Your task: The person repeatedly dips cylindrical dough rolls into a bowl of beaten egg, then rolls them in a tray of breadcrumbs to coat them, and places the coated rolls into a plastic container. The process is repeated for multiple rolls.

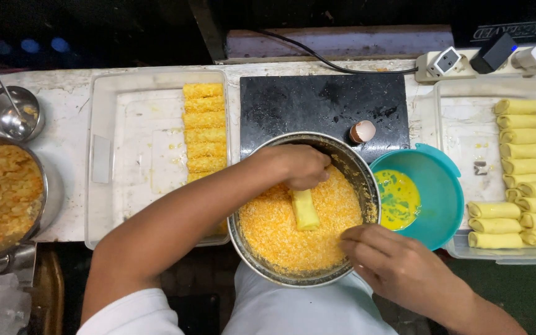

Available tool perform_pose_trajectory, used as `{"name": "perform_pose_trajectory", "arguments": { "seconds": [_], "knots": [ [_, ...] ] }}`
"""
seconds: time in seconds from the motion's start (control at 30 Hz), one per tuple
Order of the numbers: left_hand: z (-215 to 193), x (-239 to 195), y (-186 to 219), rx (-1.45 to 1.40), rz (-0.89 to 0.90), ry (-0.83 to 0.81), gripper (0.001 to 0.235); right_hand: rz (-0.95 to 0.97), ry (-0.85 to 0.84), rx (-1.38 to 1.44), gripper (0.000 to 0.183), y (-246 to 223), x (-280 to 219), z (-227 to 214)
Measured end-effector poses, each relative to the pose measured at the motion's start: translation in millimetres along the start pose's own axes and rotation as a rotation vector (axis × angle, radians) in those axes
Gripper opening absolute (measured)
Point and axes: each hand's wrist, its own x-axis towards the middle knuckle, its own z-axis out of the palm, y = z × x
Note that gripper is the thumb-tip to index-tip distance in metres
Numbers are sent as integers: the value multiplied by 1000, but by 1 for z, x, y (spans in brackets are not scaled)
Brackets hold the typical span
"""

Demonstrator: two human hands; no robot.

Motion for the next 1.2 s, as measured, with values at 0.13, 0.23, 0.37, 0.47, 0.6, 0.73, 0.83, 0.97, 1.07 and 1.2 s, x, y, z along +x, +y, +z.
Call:
{"name": "perform_pose_trajectory", "arguments": {
  "seconds": [0.13,0.23,0.37,0.47,0.6,0.73,0.83,0.97,1.07,1.2],
  "knots": [
    [-1,12,6,-32,29,-45,51,226,204,33,18,13,-43,-13],
    [2,21,7,-197,4,-25,54,627,400,176,12,31,-79,-5],
    [-2,27,10,-268,92,-75,65,726,693,503,10,60,-114,23],
    [-1,31,11,-358,209,-192,60,722,717,563,10,67,-118,31],
    [4,10,-4,-195,402,-220,47,693,658,533,14,61,-111,27],
    [19,-48,-2,22,114,11,62,713,636,555,15,72,-121,28],
    [47,-45,7,166,-254,-182,146,745,626,570,15,77,-119,27],
    [53,-42,6,-17,-299,-106,129,696,691,446,13,77,-114,13],
    [37,-67,28,-273,-284,-29,104,681,781,446,14,87,-136,10],
    [44,-64,32,-144,-84,95,104,752,848,329,13,96,-162,-8]
  ]
}}
